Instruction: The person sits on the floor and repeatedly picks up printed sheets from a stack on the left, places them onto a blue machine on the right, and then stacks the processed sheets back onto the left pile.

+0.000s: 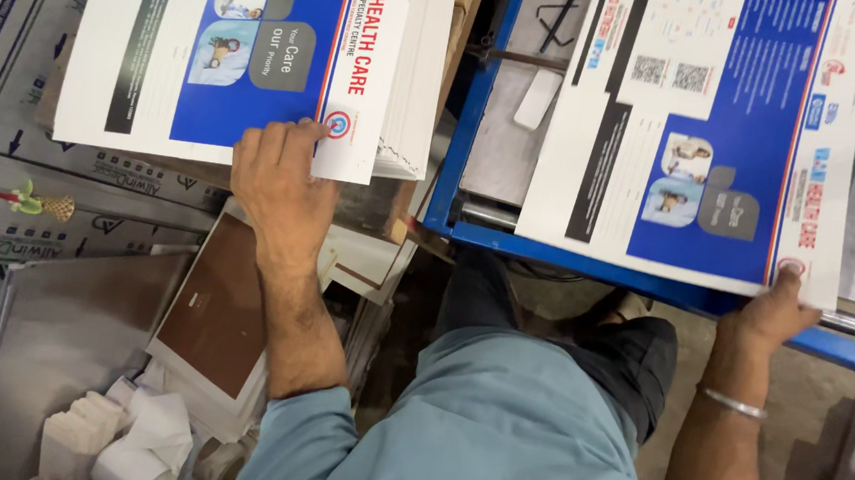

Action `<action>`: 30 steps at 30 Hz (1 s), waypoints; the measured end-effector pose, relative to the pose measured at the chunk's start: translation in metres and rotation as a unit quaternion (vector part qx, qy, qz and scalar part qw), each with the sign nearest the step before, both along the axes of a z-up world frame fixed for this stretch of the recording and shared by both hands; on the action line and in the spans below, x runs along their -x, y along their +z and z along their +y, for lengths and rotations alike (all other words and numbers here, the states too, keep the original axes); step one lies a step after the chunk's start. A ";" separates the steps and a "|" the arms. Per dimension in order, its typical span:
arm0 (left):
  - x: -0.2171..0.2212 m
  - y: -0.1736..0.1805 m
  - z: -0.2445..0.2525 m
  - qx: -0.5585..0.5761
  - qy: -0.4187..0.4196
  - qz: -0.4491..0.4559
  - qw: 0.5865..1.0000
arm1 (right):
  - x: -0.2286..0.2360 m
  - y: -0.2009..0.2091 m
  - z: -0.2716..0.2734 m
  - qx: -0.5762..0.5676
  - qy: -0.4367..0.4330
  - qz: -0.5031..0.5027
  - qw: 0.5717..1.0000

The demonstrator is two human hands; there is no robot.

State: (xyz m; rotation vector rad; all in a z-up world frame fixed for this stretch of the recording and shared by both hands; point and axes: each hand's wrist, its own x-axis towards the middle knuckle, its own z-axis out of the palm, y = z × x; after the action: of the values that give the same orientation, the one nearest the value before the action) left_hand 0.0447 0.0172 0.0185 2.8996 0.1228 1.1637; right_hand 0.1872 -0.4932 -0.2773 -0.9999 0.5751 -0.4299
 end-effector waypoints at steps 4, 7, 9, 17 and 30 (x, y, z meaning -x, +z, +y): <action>0.001 -0.002 0.001 0.004 -0.005 -0.002 1.000 | -0.016 -0.009 0.001 -0.006 0.073 -0.063 0.995; 0.000 -0.002 0.002 -0.001 -0.008 0.004 1.000 | -0.017 -0.008 -0.003 0.009 0.133 -0.010 0.991; 0.000 0.001 0.002 -0.003 0.003 0.013 1.000 | -0.012 -0.005 -0.007 -0.008 0.164 0.039 0.986; 0.010 0.026 0.011 0.005 -0.070 0.093 0.993 | 0.039 0.005 0.010 0.001 0.220 0.078 0.972; -0.019 -0.015 -0.094 -0.041 -0.164 0.137 0.976 | 0.058 0.144 0.168 -0.123 0.594 -0.185 0.773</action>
State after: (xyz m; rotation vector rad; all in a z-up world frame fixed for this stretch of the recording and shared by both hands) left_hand 0.0634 -0.0770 0.0040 2.9774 -0.3963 0.7313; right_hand 0.1293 -0.3254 -0.1331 -0.8084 -0.4109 0.5787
